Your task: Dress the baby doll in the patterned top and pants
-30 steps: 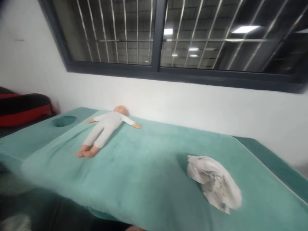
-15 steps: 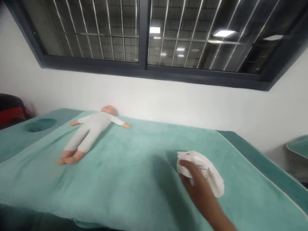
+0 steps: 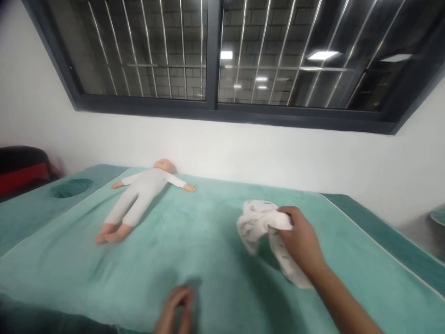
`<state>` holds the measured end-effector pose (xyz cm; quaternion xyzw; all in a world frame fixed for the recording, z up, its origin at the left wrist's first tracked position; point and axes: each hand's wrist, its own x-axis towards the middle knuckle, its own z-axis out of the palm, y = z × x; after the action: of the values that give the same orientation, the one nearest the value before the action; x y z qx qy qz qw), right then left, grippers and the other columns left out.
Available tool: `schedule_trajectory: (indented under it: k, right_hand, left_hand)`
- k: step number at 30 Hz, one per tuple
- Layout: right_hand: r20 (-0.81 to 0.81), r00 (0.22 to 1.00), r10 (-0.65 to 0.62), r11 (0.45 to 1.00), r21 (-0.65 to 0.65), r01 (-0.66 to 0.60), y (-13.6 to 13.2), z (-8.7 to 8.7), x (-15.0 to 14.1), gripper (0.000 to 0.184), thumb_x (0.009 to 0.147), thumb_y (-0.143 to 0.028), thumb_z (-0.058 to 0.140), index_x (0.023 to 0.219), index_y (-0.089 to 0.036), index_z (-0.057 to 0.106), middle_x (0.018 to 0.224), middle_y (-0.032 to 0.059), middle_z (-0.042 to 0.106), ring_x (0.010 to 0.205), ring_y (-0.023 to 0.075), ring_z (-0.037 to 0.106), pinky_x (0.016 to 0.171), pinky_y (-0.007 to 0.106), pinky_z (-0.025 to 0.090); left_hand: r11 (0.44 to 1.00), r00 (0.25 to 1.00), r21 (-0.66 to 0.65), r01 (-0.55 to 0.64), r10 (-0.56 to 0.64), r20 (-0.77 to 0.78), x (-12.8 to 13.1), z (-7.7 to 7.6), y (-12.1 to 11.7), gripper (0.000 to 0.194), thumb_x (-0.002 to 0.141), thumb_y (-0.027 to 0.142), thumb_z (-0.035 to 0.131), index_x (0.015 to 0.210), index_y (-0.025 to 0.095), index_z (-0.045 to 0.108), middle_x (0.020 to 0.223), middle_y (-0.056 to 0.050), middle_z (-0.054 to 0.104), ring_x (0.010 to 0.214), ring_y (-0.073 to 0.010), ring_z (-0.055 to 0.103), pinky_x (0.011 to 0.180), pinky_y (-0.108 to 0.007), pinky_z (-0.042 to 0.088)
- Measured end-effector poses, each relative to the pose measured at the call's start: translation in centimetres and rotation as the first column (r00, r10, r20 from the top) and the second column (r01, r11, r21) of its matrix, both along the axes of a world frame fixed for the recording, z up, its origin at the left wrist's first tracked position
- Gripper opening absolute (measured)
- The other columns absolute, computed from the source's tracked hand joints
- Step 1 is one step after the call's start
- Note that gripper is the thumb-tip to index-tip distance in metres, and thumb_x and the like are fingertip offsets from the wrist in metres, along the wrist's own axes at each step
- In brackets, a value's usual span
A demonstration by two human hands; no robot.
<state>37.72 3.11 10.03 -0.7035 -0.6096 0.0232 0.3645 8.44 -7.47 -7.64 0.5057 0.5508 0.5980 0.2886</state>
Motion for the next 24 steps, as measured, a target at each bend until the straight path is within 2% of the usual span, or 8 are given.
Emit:
schedule_trajectory:
  k: [3,6,8,11,15,18,20,24]
  right_hand:
    - [-0.052,0.945,0.322,0.945,0.086,-0.317,-1.5,-0.4,-4.1,0.033,0.079,-0.026,0.056,0.112,-0.025,0.054,0.119,0.0059,0.065,0.108,0.0239,0.062,0.093,0.038,0.048]
    - [0.129,0.819,0.559,0.829,-0.053,-0.557,-2.7,-2.2,-6.7,0.041,0.082,-0.022,0.057,0.122,-0.027,0.054,0.127,0.0059,0.062,0.12,0.0249,0.055,0.108,0.045,0.038]
    - [0.211,0.797,0.567,0.824,-0.132,-0.551,-3.0,-3.8,-6.9,0.047,0.082,-0.021,0.059,0.128,-0.026,0.053,0.132,0.0077,0.059,0.126,0.0267,0.051,0.112,0.049,0.033]
    - [0.203,0.855,0.477,0.875,-0.207,-0.438,-3.1,-6.3,-5.4,0.053,0.078,-0.017,0.06,0.13,-0.023,0.052,0.136,0.0102,0.057,0.129,0.0281,0.049,0.108,0.047,0.038]
    - [0.142,0.922,0.361,0.916,-0.238,-0.322,-3.6,-8.1,-2.5,0.033,0.077,-0.016,0.053,0.109,-0.023,0.061,0.11,0.0076,0.067,0.103,0.0251,0.061,0.087,0.039,0.049]
    - [0.112,0.971,0.213,0.975,-0.083,-0.204,-3.7,-7.6,-1.2,0.01,0.079,-0.022,0.051,0.087,-0.022,0.057,0.085,0.0035,0.063,0.077,0.0207,0.059,0.071,0.034,0.047]
    - [0.054,0.989,0.137,0.989,0.044,-0.139,-3.6,-6.8,-1.1,0.006,0.082,-0.027,0.051,0.083,-0.022,0.053,0.078,0.0012,0.059,0.07,0.0182,0.055,0.066,0.031,0.045]
    - [-0.05,0.967,0.25,0.964,0.105,-0.244,-3.4,-4.6,-3.1,0.012,0.088,-0.033,0.051,0.085,-0.022,0.053,0.083,0.0014,0.061,0.074,0.017,0.056,0.068,0.029,0.046]
  left_hand:
    - [0.946,0.885,-0.035,0.322,-0.288,0.366,5.0,3.4,4.2,0.06,0.077,0.033,0.072,0.134,0.026,0.054,0.129,-0.012,0.063,0.107,-0.0248,0.065,0.087,-0.037,0.055]
    - [0.87,0.704,0.043,0.491,-0.425,0.569,6.1,6.8,8.1,0.079,0.069,0.028,0.079,0.139,0.022,0.045,0.134,-0.014,0.06,0.118,-0.0255,0.06,0.099,-0.037,0.048]
    - [0.89,0.693,0.026,0.456,-0.373,0.617,5.4,8.2,9.6,0.066,0.069,0.026,0.077,0.13,0.02,0.054,0.129,-0.011,0.064,0.118,-0.025,0.06,0.103,-0.037,0.044]
    - [0.913,0.743,-0.053,0.404,-0.294,0.601,3.4,8.9,10.3,0.041,0.074,0.028,0.071,0.113,0.019,0.064,0.124,-0.009,0.067,0.119,-0.0252,0.059,0.103,-0.036,0.042]
    - [0.953,0.85,-0.132,0.273,-0.175,0.496,0.9,9.2,9.9,0.027,0.078,0.035,0.064,0.099,0.019,0.065,0.115,-0.008,0.069,0.112,-0.0256,0.06,0.095,-0.036,0.045]
    - [0.995,0.937,-0.084,0.045,-0.013,0.35,-0.5,10.3,9.9,0.019,0.077,0.038,0.064,0.08,0.02,0.059,0.125,-0.006,0.062,0.119,-0.0257,0.055,0.098,-0.035,0.042]
    - [0.998,0.957,0.008,-0.056,0.052,0.284,-1.3,11.3,9.9,0.023,0.078,0.038,0.065,0.073,0.02,0.051,0.131,-0.005,0.058,0.123,-0.0247,0.052,0.1,-0.034,0.04]
    - [0.996,0.973,0.038,-0.086,0.076,0.218,-2.9,13.7,10.0,0.023,0.081,0.039,0.06,0.071,0.02,0.05,0.102,-0.004,0.068,0.094,-0.0202,0.061,0.084,-0.031,0.046]
